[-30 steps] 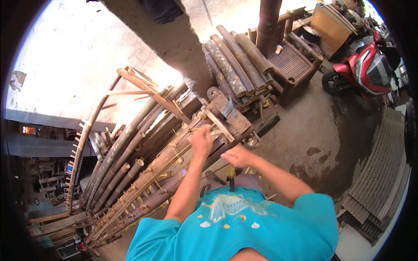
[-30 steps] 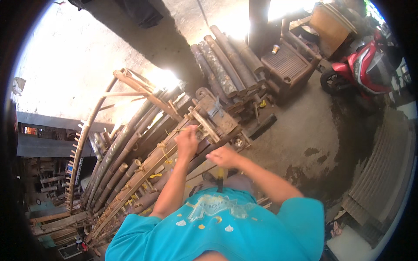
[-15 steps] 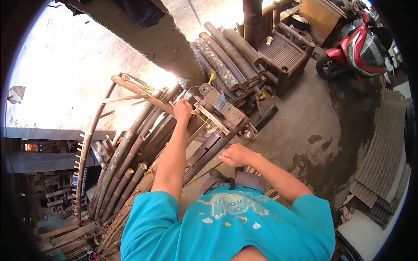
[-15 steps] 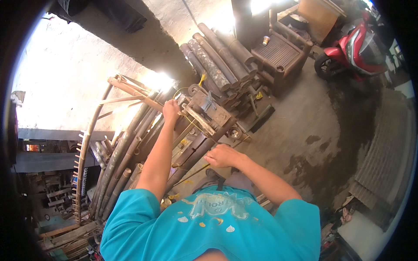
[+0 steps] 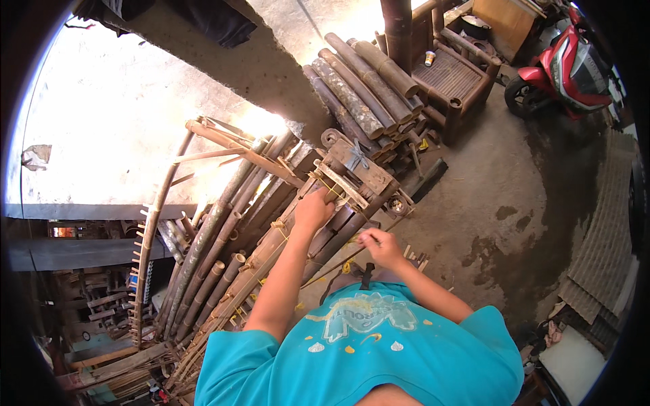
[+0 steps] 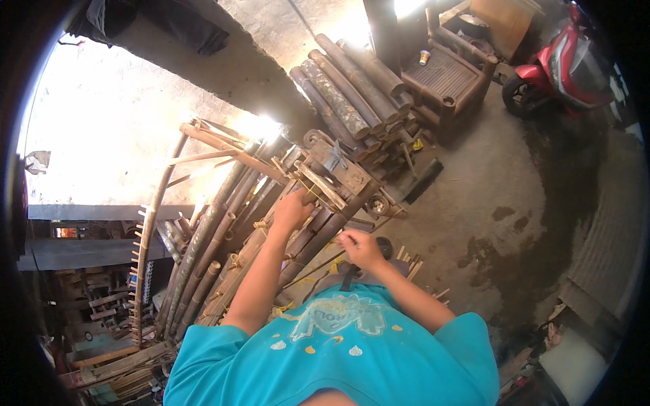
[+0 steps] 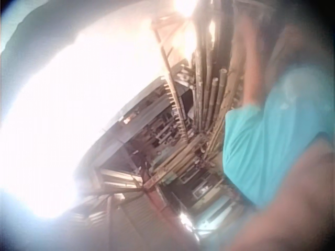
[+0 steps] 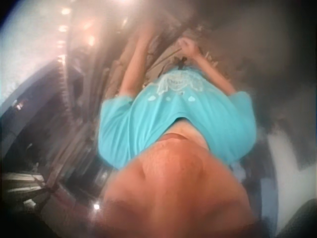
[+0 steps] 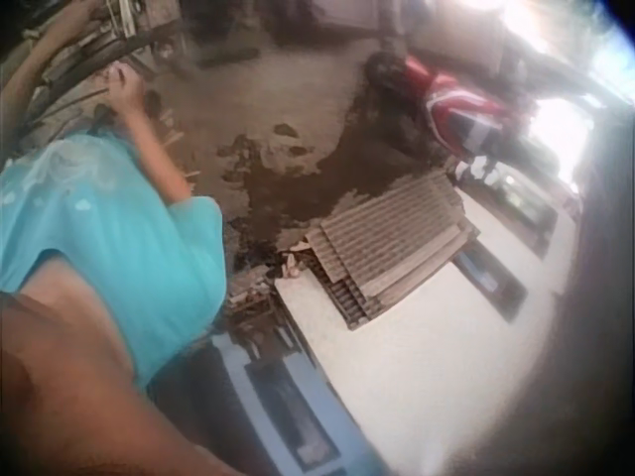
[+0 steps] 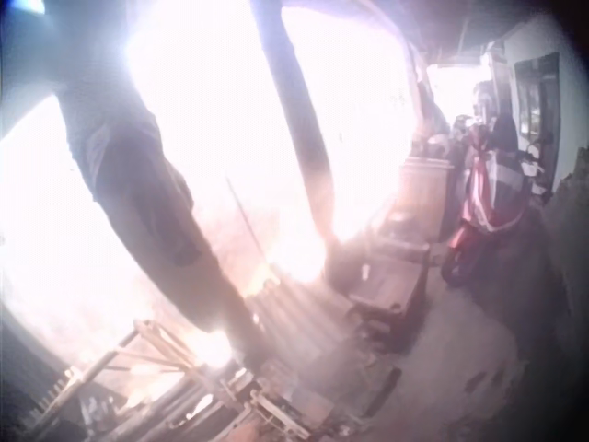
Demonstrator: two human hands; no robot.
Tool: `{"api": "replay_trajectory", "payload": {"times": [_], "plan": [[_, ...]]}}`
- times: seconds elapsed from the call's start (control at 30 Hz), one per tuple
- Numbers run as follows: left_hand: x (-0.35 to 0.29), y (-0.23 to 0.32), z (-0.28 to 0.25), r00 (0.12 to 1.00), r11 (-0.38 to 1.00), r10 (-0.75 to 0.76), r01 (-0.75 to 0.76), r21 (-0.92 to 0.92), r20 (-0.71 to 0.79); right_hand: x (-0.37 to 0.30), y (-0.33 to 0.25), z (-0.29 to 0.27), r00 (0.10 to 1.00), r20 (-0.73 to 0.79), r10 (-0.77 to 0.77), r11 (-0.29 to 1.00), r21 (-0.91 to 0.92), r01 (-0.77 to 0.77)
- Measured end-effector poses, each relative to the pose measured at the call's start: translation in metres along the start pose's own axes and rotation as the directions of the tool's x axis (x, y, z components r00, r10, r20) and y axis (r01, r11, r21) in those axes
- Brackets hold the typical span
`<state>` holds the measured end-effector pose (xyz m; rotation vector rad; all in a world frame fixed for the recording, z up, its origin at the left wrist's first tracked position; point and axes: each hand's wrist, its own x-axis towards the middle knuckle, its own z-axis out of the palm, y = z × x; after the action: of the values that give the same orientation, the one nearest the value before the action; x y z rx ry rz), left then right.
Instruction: The person repeatedly picks thin bamboo sticks and ties them to a horizontal bamboo rack using yellow plastic ties. They loop and pull the ties to secure each stick in place, working along the length of the rack.
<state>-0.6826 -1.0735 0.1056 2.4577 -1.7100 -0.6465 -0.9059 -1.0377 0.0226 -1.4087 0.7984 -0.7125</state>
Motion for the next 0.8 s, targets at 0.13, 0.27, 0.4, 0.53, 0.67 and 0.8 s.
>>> {"api": "replay_trajectory", "payload": {"times": [0.13,0.27,0.4,0.53,0.67,0.8], "plan": [[0.012,-0.004,0.020,0.998,0.999,-0.037,0.035,-0.041,-0.049,0.002,0.068,0.015,0.970,-0.050,0.238,0.914,0.348,-0.206],[0.010,0.003,0.021,0.996,0.995,-0.072,0.068,-0.069,-0.059,0.024,0.075,0.037,0.916,0.046,0.399,0.754,0.552,-0.357],[0.008,0.019,0.015,0.987,0.990,-0.142,0.141,-0.021,-0.076,0.046,0.089,0.045,0.865,0.098,0.491,0.727,0.502,-0.469],[0.008,0.014,0.016,0.992,0.995,-0.104,0.103,-0.014,-0.077,0.048,0.086,0.044,0.844,0.130,0.521,0.715,0.473,-0.514],[0.011,0.006,0.018,0.995,0.997,-0.054,0.048,-0.065,-0.086,0.049,0.063,0.037,0.799,0.160,0.580,0.663,0.477,-0.577],[0.003,0.009,0.021,0.991,0.998,-0.066,0.063,-0.031,-0.119,0.045,0.060,0.040,0.779,0.182,0.600,0.675,0.407,-0.615]]}}
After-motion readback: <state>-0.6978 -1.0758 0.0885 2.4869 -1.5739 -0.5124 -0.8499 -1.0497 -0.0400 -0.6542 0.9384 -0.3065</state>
